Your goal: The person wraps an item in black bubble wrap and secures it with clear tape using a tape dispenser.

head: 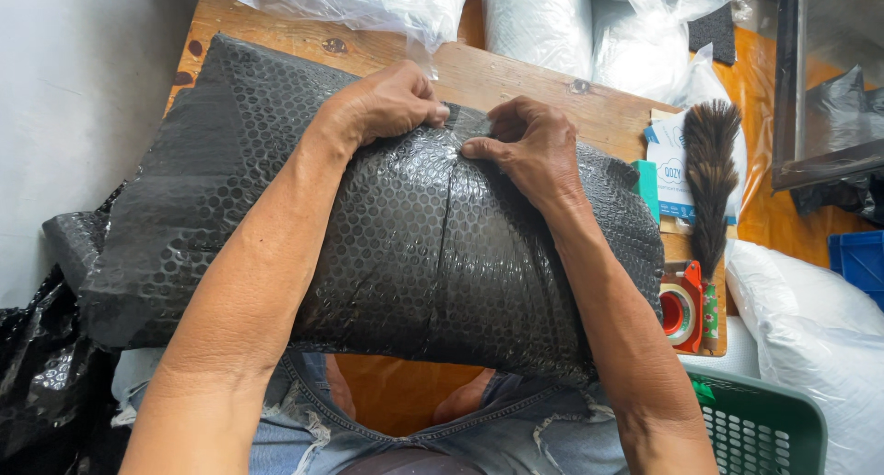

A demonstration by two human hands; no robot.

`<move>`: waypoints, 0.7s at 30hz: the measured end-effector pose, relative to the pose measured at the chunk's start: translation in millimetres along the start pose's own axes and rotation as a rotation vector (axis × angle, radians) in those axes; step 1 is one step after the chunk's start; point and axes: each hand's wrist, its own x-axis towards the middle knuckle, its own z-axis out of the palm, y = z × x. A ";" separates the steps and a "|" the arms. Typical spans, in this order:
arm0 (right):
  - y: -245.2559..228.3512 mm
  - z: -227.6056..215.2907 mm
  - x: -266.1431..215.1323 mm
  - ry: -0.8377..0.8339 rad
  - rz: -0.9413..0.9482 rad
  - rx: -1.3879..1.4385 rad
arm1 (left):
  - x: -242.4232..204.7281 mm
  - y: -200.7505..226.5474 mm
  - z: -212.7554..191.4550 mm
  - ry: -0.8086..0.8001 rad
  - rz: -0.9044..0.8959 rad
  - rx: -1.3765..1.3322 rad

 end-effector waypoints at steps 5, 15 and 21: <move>6.5 1.4 2.3 0.005 -0.045 0.003 | -16.2 15.2 -5.5 -0.092 0.063 0.027; 8.0 5.9 6.8 -0.016 -0.039 0.028 | -9.6 6.9 -0.5 -0.056 0.104 0.054; 4.4 6.3 10.0 -0.038 -0.028 0.024 | -8.9 8.9 -0.1 -0.036 0.060 0.058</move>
